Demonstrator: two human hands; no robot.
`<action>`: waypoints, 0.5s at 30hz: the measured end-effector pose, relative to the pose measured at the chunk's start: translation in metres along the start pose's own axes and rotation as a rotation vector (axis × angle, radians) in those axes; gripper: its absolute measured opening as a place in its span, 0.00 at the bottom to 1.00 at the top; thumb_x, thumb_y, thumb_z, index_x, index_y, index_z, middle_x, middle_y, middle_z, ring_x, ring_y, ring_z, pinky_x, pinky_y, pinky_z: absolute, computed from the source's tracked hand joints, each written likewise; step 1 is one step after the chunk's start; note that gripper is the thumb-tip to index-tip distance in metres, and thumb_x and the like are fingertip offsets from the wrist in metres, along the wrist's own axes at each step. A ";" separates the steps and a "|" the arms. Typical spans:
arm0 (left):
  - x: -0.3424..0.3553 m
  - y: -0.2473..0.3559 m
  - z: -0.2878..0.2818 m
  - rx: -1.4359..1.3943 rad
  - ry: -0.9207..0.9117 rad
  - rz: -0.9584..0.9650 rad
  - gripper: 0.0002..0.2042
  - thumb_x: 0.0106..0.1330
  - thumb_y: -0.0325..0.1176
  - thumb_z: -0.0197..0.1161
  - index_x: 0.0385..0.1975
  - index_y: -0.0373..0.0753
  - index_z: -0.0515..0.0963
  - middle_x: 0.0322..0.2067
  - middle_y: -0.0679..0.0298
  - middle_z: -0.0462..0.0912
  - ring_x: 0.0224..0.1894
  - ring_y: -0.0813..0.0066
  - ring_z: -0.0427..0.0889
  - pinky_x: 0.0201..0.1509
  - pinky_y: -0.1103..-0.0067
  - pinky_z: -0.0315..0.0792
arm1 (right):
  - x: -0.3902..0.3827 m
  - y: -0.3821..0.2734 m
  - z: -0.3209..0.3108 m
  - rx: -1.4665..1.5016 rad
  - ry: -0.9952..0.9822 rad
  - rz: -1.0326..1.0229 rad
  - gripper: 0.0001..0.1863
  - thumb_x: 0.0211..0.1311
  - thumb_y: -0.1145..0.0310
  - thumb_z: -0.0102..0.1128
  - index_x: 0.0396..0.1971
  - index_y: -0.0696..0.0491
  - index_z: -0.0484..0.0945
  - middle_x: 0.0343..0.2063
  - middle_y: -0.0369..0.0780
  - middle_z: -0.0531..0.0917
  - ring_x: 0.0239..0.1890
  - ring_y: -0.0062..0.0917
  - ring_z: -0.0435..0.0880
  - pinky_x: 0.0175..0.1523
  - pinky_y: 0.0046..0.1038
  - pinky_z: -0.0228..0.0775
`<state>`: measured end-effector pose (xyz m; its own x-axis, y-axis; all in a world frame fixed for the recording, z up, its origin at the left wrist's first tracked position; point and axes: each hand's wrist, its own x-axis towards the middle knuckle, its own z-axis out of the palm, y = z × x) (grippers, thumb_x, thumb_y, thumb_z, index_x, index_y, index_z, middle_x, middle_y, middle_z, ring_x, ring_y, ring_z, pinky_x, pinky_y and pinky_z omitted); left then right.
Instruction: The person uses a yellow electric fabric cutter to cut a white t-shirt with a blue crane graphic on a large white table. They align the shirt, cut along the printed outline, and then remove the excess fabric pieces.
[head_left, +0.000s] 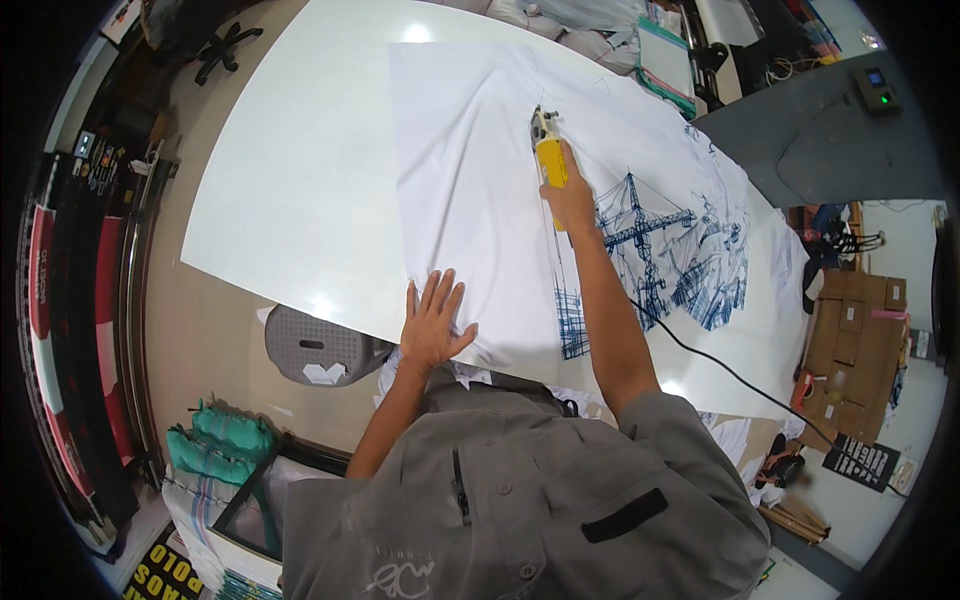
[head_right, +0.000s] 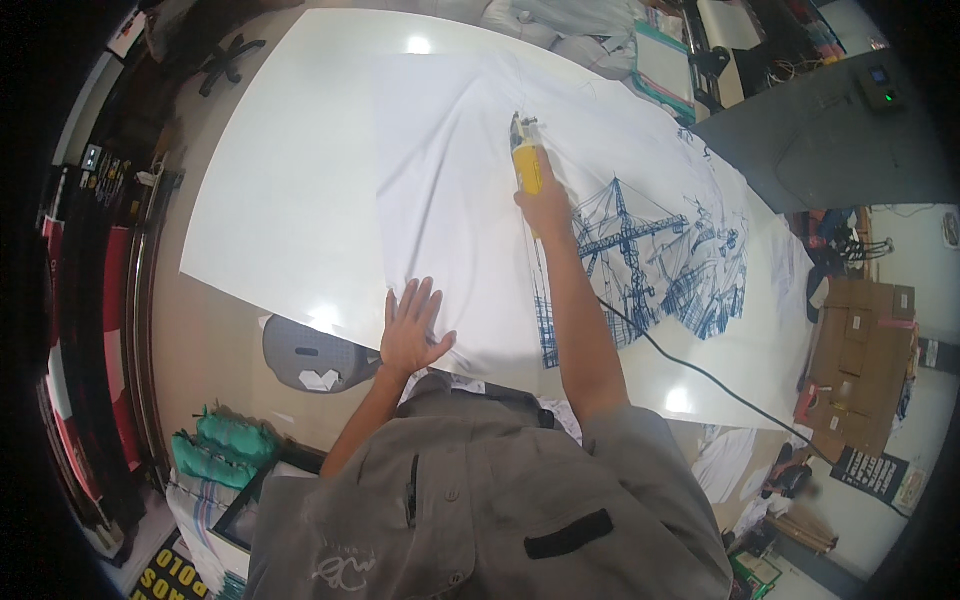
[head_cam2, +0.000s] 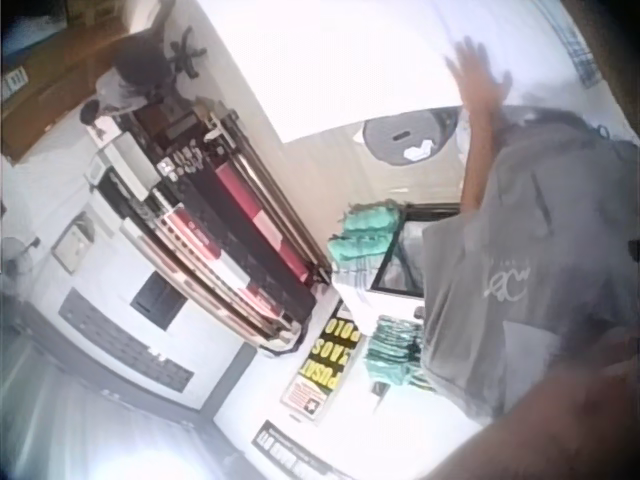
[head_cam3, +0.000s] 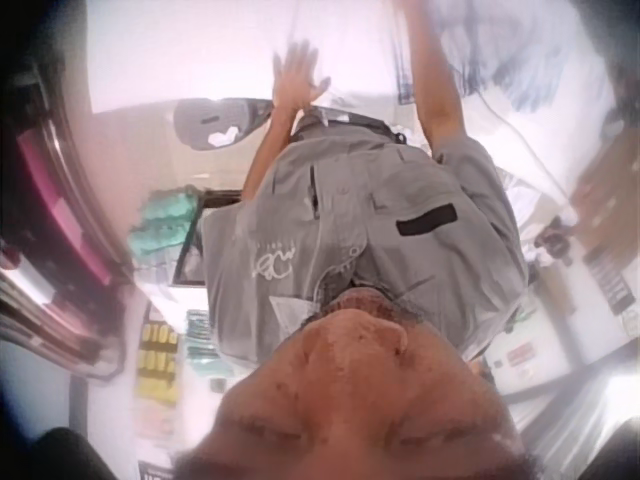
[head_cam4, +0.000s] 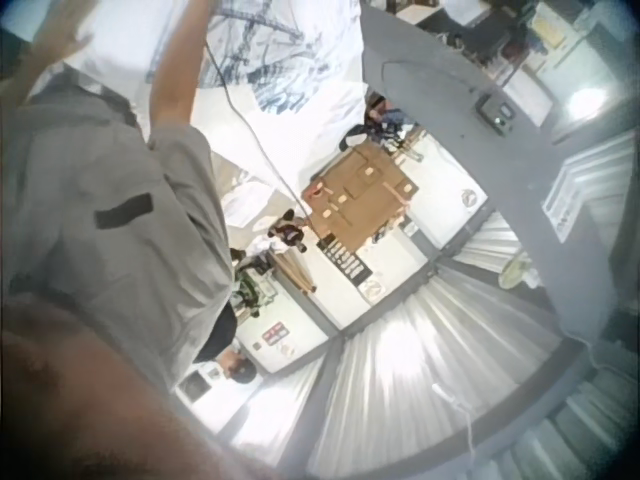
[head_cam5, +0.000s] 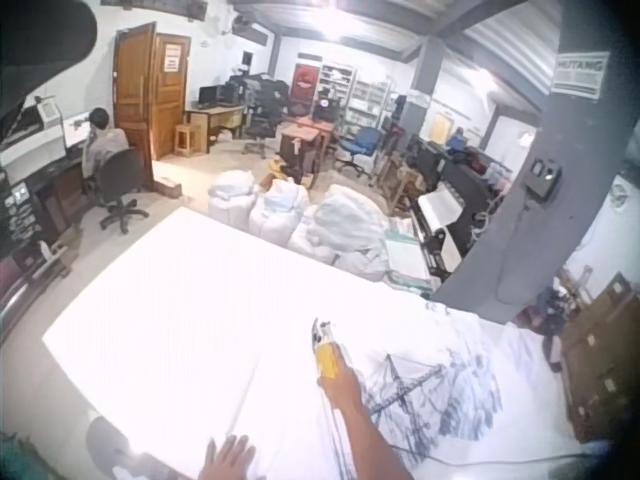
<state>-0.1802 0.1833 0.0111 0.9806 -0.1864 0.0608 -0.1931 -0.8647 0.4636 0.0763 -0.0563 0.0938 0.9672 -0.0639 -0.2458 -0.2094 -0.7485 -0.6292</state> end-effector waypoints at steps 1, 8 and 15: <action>0.001 0.001 -0.001 -0.004 0.000 0.008 0.39 0.62 0.59 0.66 0.70 0.41 0.72 0.78 0.56 0.62 0.81 0.51 0.56 0.81 0.42 0.45 | 0.014 0.001 0.002 -0.008 0.034 -0.035 0.55 0.53 0.68 0.67 0.82 0.33 0.52 0.59 0.54 0.83 0.59 0.52 0.83 0.64 0.42 0.75; -0.001 0.002 0.001 0.035 -0.025 0.000 0.39 0.63 0.59 0.64 0.72 0.43 0.72 0.80 0.59 0.59 0.82 0.57 0.53 0.83 0.45 0.43 | 0.089 -0.020 0.003 0.036 0.071 -0.053 0.56 0.50 0.67 0.68 0.82 0.34 0.53 0.60 0.50 0.83 0.60 0.46 0.84 0.64 0.38 0.75; 0.002 0.007 -0.004 0.028 -0.049 -0.036 0.41 0.63 0.59 0.65 0.73 0.41 0.70 0.79 0.56 0.59 0.82 0.53 0.53 0.82 0.43 0.41 | 0.000 0.057 -0.016 0.329 0.062 -0.188 0.56 0.52 0.76 0.68 0.83 0.43 0.52 0.68 0.48 0.77 0.61 0.38 0.82 0.63 0.32 0.75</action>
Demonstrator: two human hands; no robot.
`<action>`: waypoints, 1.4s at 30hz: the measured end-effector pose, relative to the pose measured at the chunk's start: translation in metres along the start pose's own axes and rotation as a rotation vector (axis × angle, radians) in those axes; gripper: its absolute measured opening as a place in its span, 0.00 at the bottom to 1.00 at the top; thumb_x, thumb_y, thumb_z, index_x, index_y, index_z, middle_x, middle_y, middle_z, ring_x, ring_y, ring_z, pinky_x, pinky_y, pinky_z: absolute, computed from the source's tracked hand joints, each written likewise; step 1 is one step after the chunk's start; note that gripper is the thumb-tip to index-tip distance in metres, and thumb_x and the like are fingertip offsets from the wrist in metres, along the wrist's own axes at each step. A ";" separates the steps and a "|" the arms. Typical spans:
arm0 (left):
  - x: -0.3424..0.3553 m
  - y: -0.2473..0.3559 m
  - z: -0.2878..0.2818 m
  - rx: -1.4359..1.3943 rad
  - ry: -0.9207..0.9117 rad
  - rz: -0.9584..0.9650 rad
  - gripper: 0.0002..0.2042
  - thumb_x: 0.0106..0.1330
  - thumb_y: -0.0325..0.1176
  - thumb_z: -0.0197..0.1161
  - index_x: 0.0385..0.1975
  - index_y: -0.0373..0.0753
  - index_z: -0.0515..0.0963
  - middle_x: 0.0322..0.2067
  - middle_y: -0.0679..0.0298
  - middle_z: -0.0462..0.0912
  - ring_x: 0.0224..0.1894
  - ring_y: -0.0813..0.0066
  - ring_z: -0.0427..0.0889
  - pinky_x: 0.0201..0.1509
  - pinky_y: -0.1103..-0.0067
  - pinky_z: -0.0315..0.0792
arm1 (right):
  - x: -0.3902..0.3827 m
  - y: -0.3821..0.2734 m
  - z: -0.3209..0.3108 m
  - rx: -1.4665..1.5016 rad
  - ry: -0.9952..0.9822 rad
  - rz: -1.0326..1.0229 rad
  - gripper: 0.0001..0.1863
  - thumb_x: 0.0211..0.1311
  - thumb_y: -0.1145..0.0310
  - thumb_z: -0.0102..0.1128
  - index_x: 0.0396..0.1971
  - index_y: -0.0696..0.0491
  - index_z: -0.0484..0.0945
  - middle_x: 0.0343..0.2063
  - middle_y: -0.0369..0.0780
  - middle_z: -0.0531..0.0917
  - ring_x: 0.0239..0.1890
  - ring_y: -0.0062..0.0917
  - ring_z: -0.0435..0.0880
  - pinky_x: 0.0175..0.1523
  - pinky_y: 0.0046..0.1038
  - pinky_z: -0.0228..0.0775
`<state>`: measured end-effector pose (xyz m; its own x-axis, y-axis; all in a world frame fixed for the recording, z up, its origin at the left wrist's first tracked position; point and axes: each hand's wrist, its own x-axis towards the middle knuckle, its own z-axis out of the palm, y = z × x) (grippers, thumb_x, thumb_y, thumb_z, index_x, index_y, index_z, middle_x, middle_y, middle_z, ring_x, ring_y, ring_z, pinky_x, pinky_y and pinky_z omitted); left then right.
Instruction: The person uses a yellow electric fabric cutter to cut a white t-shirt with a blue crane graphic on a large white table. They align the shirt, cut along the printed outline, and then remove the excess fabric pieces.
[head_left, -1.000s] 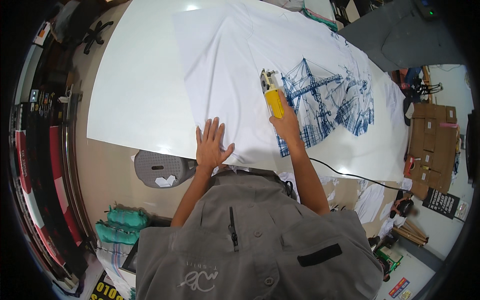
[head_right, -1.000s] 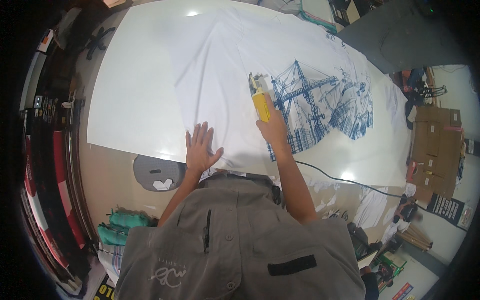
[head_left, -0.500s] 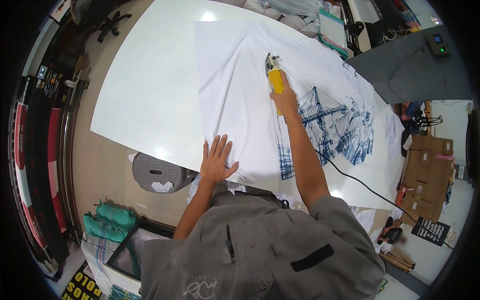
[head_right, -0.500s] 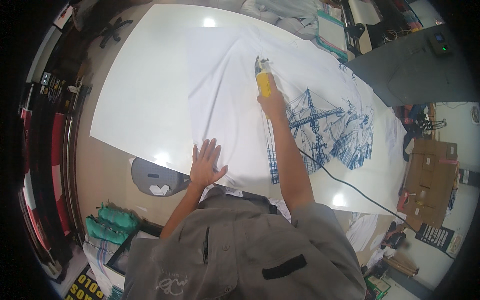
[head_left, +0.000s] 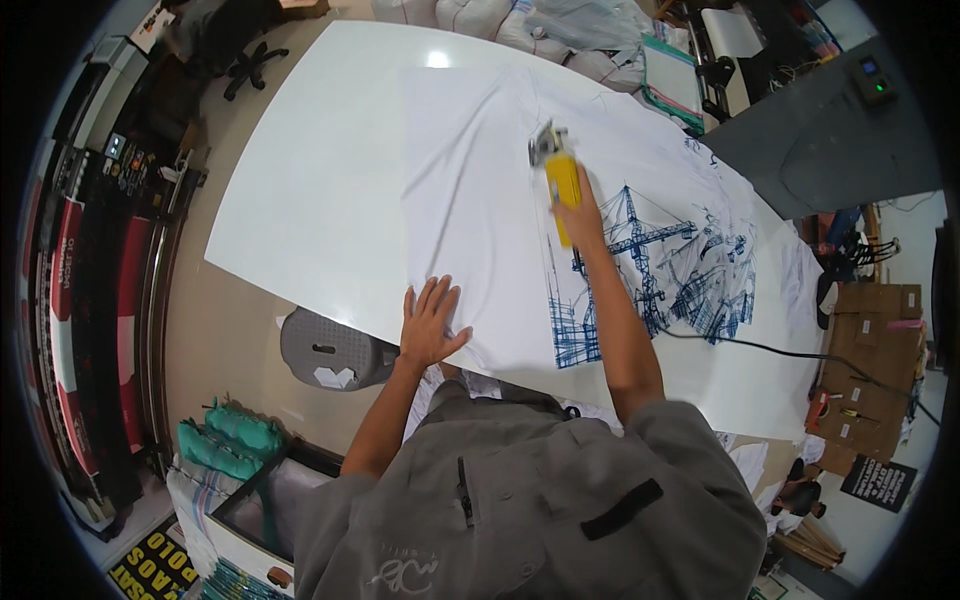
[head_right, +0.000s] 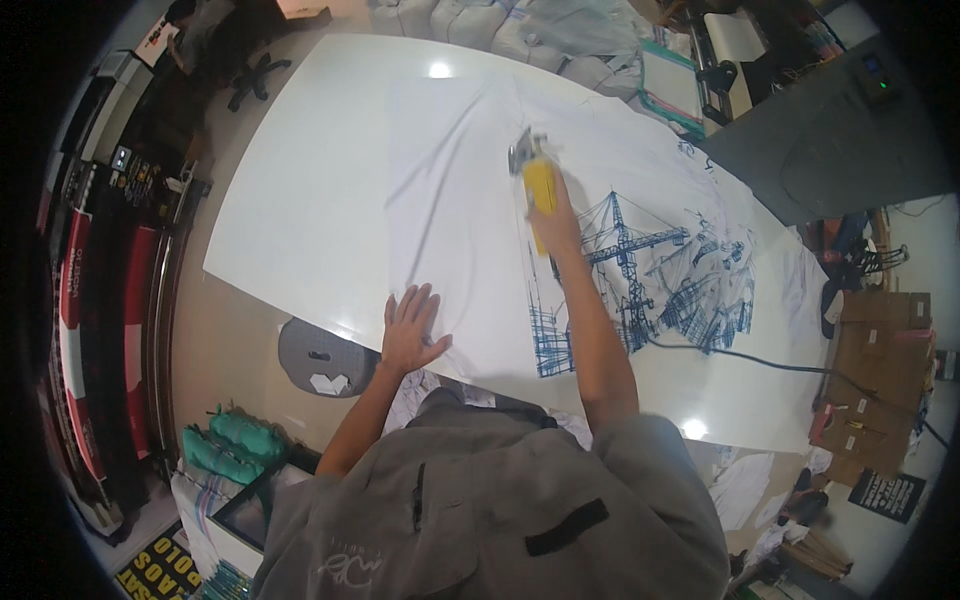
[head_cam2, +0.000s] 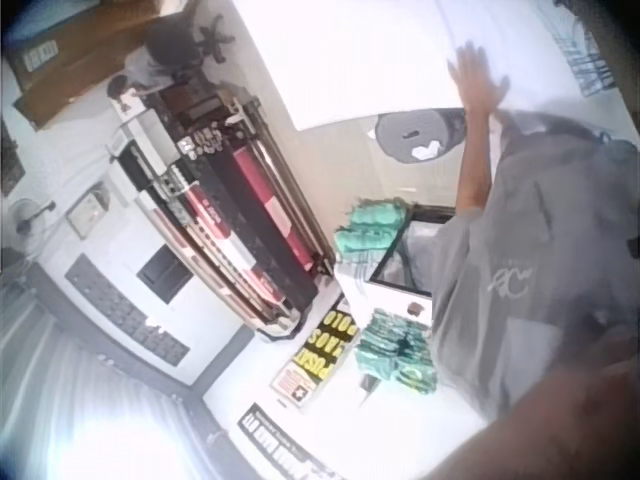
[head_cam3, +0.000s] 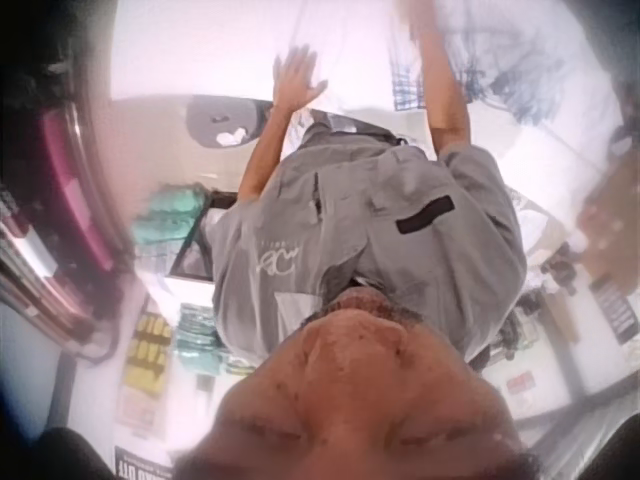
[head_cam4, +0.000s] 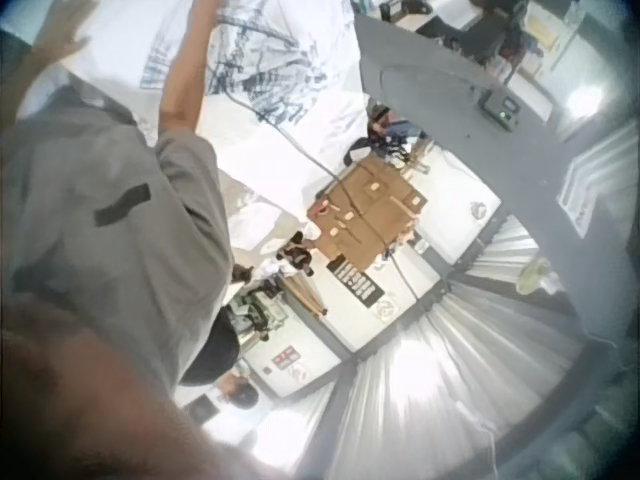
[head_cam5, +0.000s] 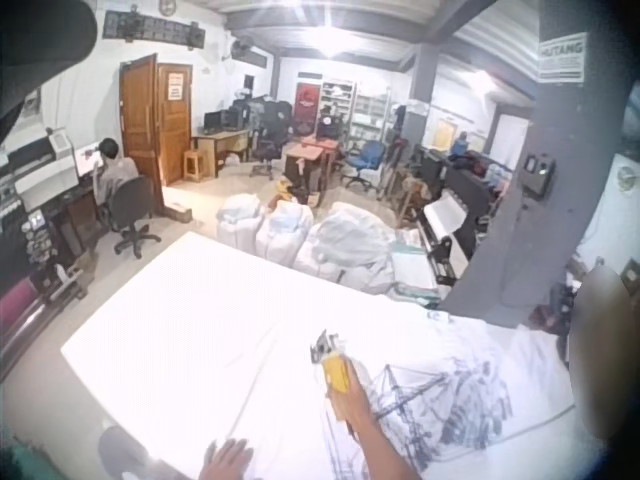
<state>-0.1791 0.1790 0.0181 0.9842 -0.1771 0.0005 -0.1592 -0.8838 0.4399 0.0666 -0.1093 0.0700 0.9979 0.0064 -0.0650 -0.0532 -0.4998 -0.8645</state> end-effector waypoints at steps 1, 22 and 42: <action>0.002 0.002 -0.001 0.003 -0.014 -0.019 0.41 0.63 0.60 0.65 0.73 0.41 0.69 0.80 0.56 0.58 0.82 0.52 0.52 0.82 0.43 0.40 | -0.035 0.002 -0.015 0.083 -0.036 0.050 0.56 0.53 0.78 0.68 0.83 0.45 0.51 0.70 0.47 0.75 0.62 0.36 0.81 0.63 0.31 0.76; -0.037 0.015 -0.028 0.054 0.028 -0.223 0.29 0.67 0.54 0.68 0.61 0.42 0.80 0.58 0.51 0.80 0.63 0.50 0.75 0.68 0.54 0.63 | -0.336 0.110 -0.139 0.078 -0.030 0.215 0.56 0.47 0.69 0.71 0.81 0.52 0.55 0.70 0.56 0.73 0.71 0.47 0.76 0.72 0.38 0.69; 0.147 -0.121 -0.069 0.185 -0.078 0.187 0.42 0.67 0.68 0.61 0.76 0.49 0.67 0.80 0.59 0.57 0.83 0.54 0.50 0.82 0.42 0.41 | -0.166 -0.046 0.078 -0.226 0.214 0.331 0.53 0.50 0.71 0.66 0.81 0.36 0.58 0.39 0.52 0.80 0.45 0.49 0.82 0.57 0.42 0.75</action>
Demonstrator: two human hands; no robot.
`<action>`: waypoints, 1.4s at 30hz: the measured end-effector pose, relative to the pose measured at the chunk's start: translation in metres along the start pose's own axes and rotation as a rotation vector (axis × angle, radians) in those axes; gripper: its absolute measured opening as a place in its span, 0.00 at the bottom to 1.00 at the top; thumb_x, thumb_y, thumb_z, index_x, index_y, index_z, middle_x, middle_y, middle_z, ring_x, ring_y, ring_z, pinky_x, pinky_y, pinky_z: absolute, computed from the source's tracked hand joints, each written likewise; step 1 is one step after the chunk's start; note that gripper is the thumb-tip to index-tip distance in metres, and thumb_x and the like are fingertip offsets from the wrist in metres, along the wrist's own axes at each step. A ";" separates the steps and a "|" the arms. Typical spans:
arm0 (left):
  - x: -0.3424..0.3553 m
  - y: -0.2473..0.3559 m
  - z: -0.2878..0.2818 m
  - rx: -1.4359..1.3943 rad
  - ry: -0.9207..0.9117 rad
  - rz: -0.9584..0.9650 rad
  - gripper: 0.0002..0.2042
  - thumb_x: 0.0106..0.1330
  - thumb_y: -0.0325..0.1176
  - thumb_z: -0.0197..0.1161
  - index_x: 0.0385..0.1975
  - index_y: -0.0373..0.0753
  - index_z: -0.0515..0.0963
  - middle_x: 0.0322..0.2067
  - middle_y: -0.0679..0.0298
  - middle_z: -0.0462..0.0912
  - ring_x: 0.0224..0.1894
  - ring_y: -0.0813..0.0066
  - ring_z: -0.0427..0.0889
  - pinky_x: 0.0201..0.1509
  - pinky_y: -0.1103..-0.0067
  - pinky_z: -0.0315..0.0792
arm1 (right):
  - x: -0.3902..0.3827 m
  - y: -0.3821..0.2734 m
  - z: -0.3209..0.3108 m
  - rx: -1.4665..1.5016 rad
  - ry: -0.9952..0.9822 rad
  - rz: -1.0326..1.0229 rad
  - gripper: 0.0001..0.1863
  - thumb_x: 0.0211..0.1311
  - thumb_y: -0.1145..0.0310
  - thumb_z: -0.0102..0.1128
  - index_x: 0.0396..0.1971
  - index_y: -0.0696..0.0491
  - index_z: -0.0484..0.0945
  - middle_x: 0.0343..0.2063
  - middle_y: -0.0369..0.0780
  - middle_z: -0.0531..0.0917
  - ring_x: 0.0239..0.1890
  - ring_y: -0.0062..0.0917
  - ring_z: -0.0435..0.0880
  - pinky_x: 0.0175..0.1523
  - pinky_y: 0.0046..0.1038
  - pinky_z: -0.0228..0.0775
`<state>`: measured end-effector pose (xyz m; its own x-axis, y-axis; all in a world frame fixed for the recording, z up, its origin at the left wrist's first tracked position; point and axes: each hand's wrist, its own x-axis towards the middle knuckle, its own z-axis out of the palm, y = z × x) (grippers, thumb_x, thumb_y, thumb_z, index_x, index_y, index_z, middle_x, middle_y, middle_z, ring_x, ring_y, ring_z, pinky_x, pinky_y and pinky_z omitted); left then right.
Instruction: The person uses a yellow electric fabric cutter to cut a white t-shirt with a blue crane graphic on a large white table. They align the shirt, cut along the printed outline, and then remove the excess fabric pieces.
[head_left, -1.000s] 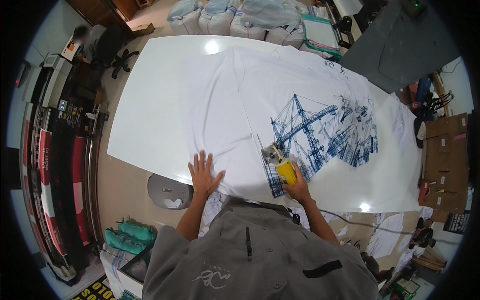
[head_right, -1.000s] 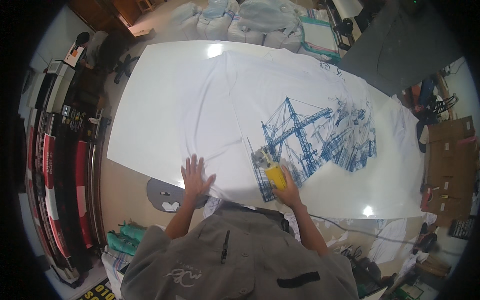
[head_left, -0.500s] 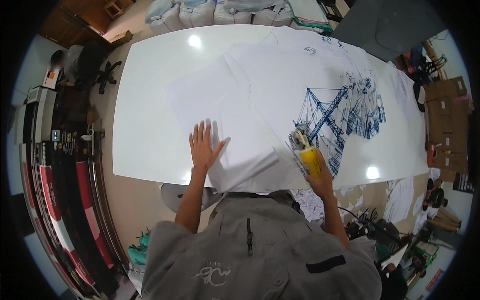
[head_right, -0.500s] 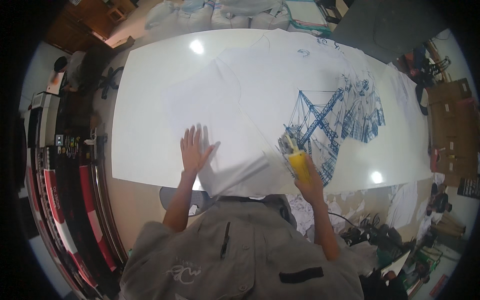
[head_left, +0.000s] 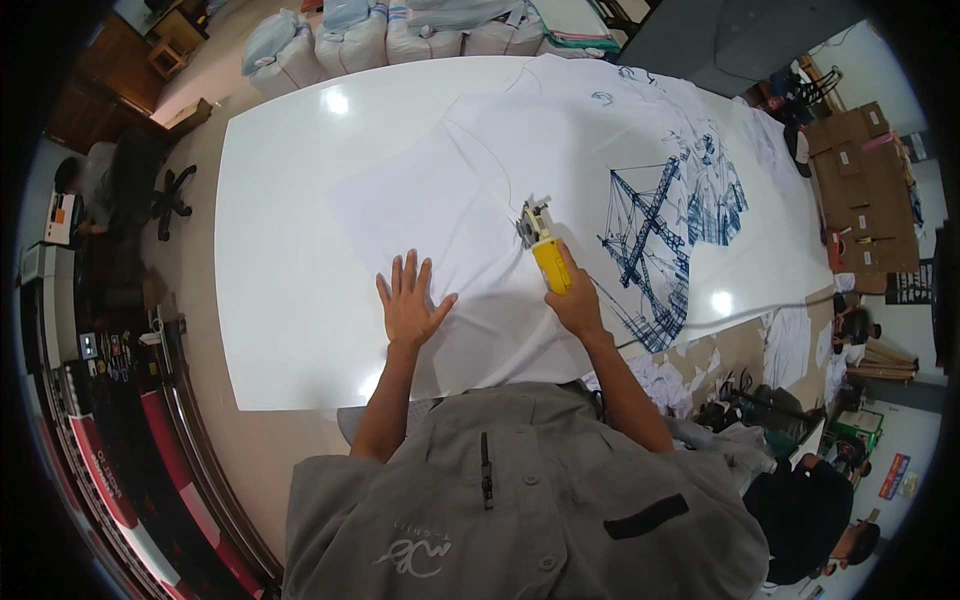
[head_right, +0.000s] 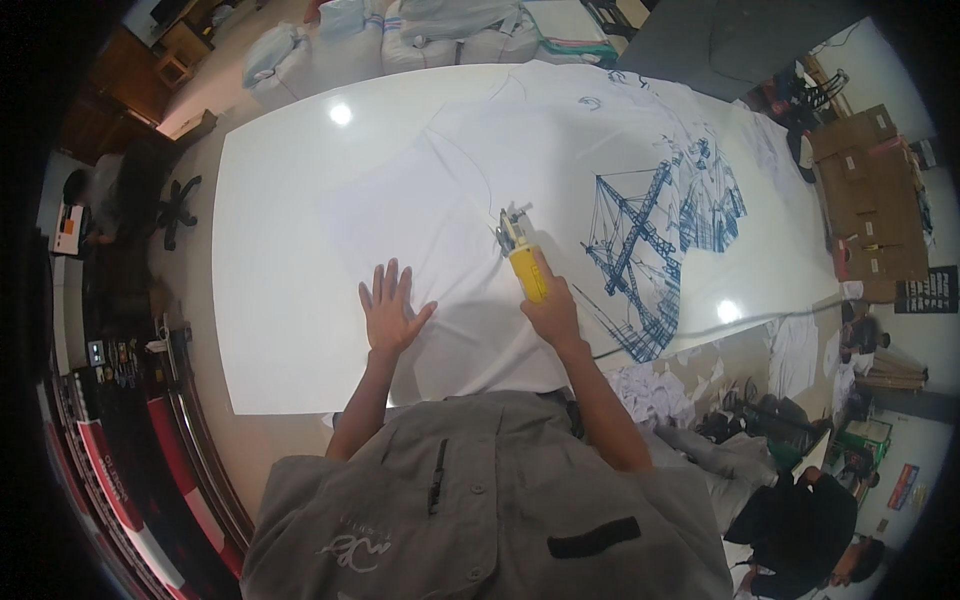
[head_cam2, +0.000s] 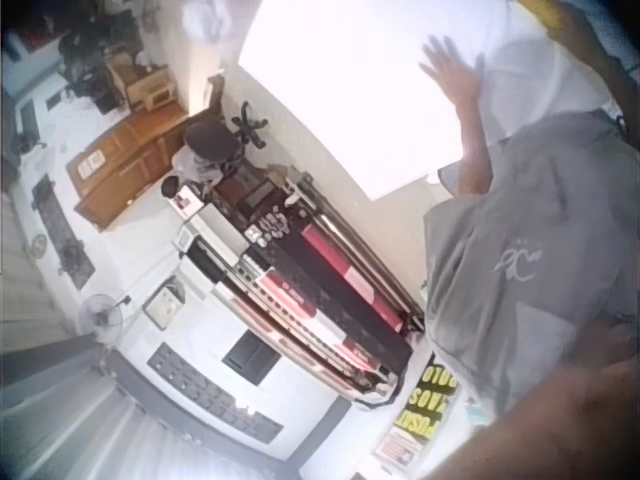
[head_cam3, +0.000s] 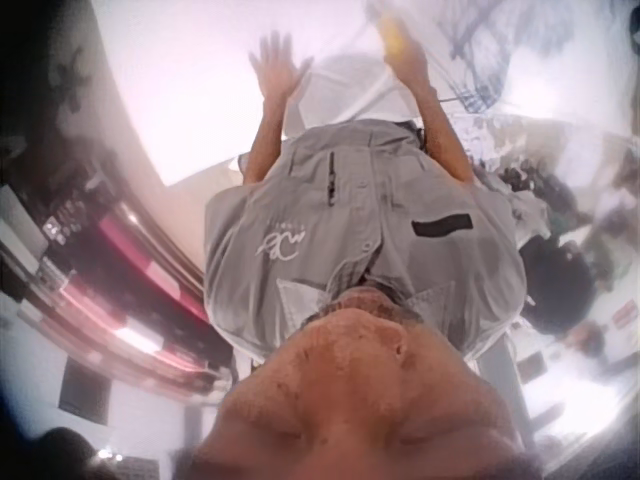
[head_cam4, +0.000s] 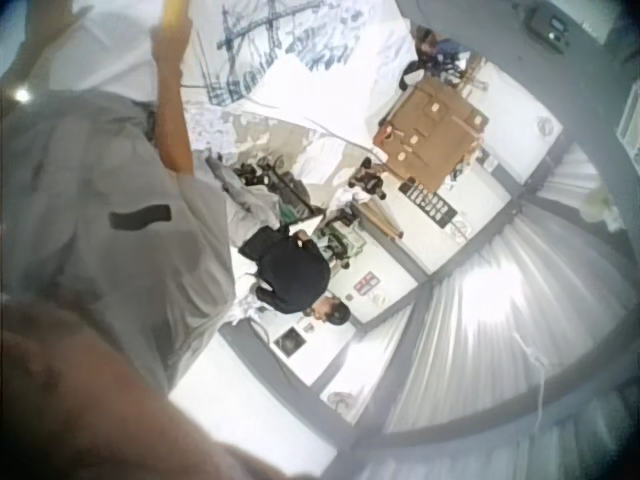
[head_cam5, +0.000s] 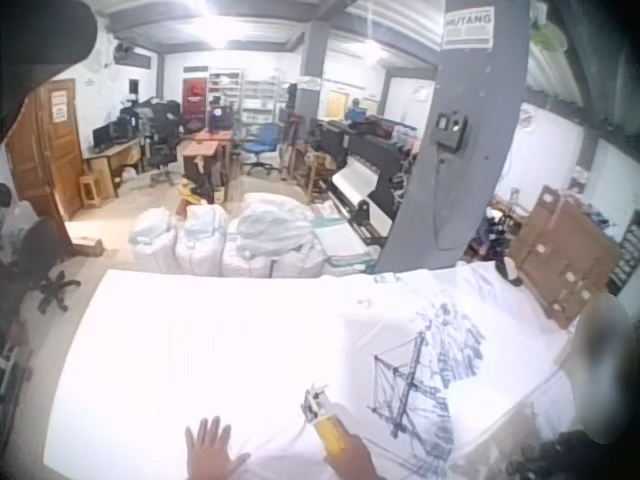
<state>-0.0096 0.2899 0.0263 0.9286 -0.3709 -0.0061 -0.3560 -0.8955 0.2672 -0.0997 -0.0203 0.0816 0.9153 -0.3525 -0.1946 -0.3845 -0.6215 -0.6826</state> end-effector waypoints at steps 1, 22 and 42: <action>-0.001 -0.001 -0.001 -0.014 0.016 0.001 0.42 0.66 0.67 0.63 0.75 0.48 0.68 0.80 0.59 0.59 0.82 0.54 0.52 0.82 0.42 0.43 | 0.007 -0.008 0.007 0.007 0.004 0.028 0.53 0.51 0.70 0.66 0.82 0.36 0.57 0.39 0.53 0.80 0.45 0.49 0.82 0.57 0.42 0.74; 0.000 -0.007 0.001 -0.122 0.066 0.001 0.39 0.58 0.61 0.73 0.68 0.48 0.75 0.75 0.61 0.67 0.76 0.57 0.64 0.76 0.50 0.53 | 0.033 -0.063 0.056 -0.022 0.096 0.112 0.53 0.57 0.72 0.63 0.83 0.41 0.48 0.42 0.55 0.76 0.43 0.53 0.80 0.53 0.50 0.75; 0.003 -0.008 0.003 -0.124 0.054 -0.027 0.39 0.56 0.62 0.74 0.67 0.50 0.77 0.75 0.62 0.67 0.75 0.58 0.65 0.75 0.50 0.54 | 0.115 -0.039 0.008 -0.083 -0.039 -0.059 0.53 0.55 0.72 0.64 0.82 0.34 0.53 0.42 0.52 0.78 0.45 0.50 0.83 0.54 0.47 0.77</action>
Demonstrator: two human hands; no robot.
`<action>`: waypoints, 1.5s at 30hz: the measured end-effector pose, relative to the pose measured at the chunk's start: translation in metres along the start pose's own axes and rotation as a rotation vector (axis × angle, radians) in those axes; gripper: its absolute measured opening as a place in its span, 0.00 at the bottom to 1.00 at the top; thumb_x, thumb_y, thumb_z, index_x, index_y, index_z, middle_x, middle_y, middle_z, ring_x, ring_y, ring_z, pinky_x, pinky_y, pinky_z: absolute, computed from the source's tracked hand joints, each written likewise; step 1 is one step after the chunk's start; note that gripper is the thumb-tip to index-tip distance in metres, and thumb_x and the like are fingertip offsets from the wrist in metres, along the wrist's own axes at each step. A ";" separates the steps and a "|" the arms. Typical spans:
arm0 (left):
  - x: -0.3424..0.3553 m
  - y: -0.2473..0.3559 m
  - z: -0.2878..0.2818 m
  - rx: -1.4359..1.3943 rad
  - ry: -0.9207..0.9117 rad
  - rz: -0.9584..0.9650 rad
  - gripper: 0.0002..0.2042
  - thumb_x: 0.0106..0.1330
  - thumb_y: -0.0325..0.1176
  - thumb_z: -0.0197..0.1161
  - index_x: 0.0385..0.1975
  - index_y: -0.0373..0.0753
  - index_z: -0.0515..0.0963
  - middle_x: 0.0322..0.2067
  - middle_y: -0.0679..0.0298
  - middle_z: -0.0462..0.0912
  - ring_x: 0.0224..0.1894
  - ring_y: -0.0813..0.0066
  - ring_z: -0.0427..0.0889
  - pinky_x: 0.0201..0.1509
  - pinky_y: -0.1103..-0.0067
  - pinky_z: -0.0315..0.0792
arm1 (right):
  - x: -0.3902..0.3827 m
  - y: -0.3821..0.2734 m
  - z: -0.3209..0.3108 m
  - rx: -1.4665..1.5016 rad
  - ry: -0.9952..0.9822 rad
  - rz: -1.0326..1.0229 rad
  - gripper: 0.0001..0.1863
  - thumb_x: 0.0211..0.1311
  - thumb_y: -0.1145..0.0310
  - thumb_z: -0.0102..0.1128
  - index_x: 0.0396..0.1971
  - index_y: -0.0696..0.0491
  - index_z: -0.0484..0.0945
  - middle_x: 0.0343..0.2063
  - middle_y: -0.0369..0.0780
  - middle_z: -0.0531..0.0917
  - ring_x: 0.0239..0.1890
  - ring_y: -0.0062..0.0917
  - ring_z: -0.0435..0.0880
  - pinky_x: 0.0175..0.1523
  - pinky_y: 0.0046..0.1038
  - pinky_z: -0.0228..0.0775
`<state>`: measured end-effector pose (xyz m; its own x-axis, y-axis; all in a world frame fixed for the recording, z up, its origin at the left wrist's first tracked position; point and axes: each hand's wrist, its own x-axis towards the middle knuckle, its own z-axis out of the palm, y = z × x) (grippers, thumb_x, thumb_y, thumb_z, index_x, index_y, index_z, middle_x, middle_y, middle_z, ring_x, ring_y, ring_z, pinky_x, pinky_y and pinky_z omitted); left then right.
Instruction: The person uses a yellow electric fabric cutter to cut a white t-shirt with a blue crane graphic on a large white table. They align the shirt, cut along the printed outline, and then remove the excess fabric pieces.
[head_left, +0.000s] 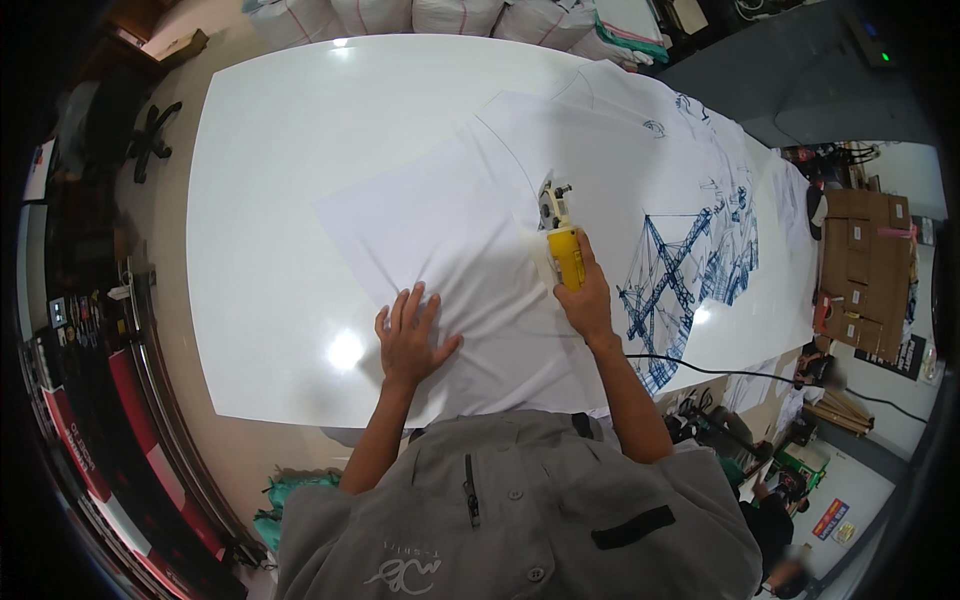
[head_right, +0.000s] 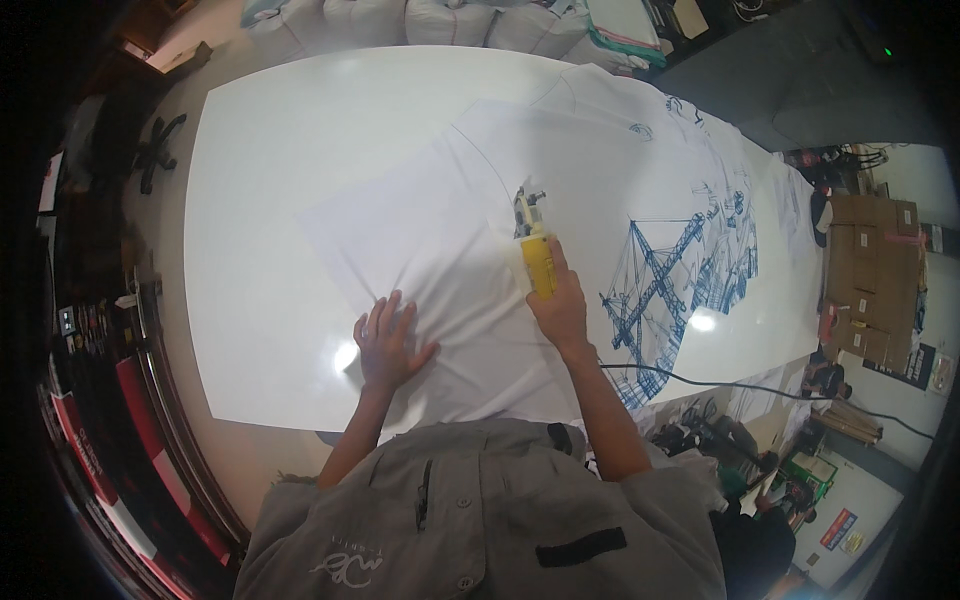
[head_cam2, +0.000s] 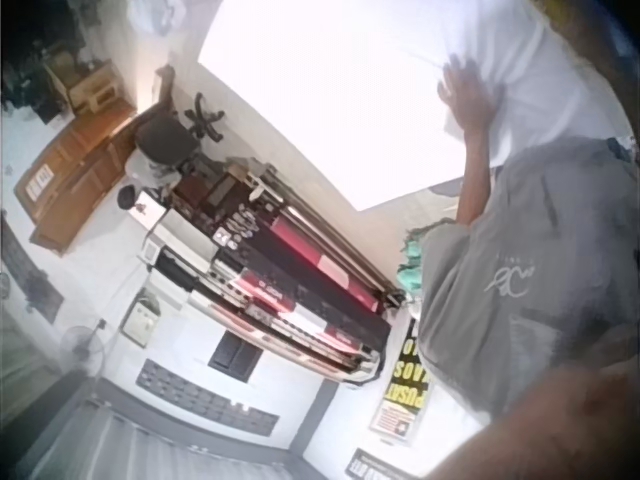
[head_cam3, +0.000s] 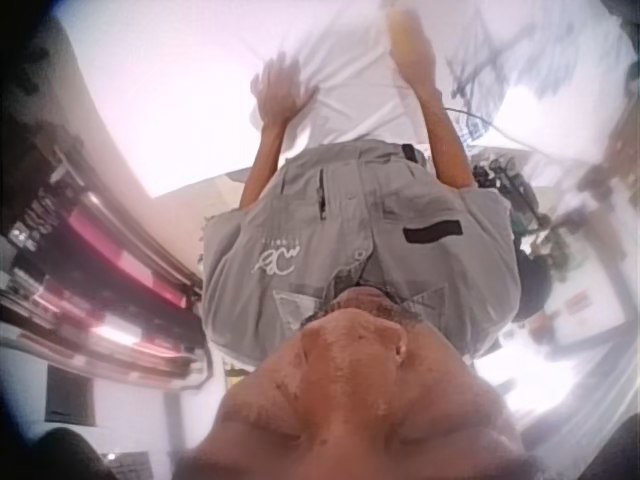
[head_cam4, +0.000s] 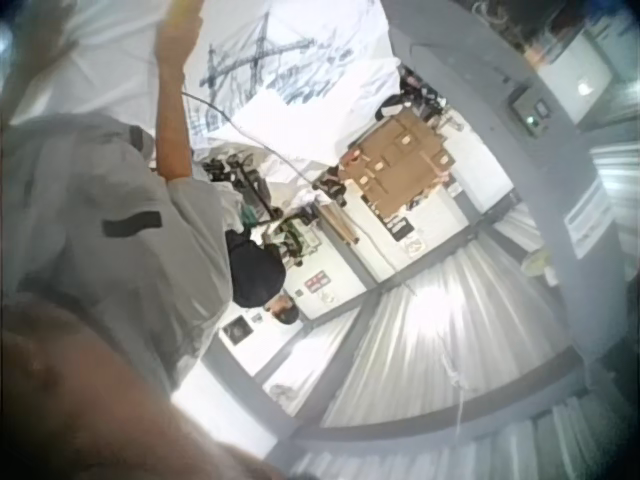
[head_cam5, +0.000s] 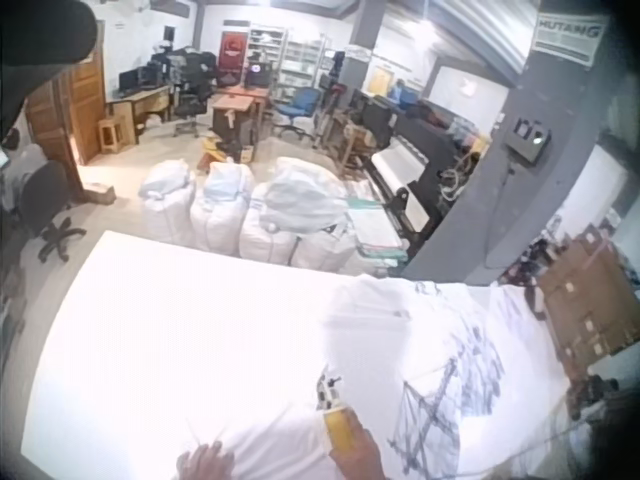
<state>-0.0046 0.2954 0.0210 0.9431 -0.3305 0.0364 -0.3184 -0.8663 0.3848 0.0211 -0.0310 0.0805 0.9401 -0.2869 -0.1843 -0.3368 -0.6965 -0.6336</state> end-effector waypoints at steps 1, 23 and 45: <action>0.000 0.000 0.000 -0.004 0.002 -0.002 0.39 0.56 0.62 0.74 0.66 0.50 0.77 0.75 0.62 0.67 0.75 0.58 0.65 0.75 0.50 0.55 | 0.007 0.000 -0.003 -0.001 -0.010 -0.020 0.53 0.55 0.72 0.64 0.82 0.34 0.53 0.43 0.52 0.79 0.45 0.50 0.83 0.54 0.46 0.77; -0.005 0.001 -0.001 -0.016 -0.040 -0.049 0.37 0.60 0.66 0.68 0.67 0.53 0.78 0.76 0.64 0.68 0.75 0.60 0.67 0.75 0.51 0.56 | 0.163 -0.041 -0.014 -0.022 -0.244 -0.253 0.56 0.49 0.76 0.67 0.82 0.35 0.55 0.65 0.55 0.78 0.63 0.50 0.80 0.68 0.37 0.72; -0.112 0.214 0.113 -0.756 -0.864 0.692 0.37 0.67 0.55 0.68 0.70 0.36 0.72 0.69 0.45 0.73 0.75 0.47 0.68 0.79 0.53 0.57 | -0.016 0.027 -0.109 0.438 0.094 -0.067 0.55 0.49 0.79 0.63 0.82 0.43 0.56 0.65 0.44 0.77 0.52 0.29 0.82 0.51 0.29 0.81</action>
<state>-0.1890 0.1048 -0.0045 0.1584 -0.9859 -0.0533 -0.3073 -0.1005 0.9463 -0.0089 -0.1166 0.1480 0.9433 -0.3232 -0.0762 -0.2022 -0.3770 -0.9038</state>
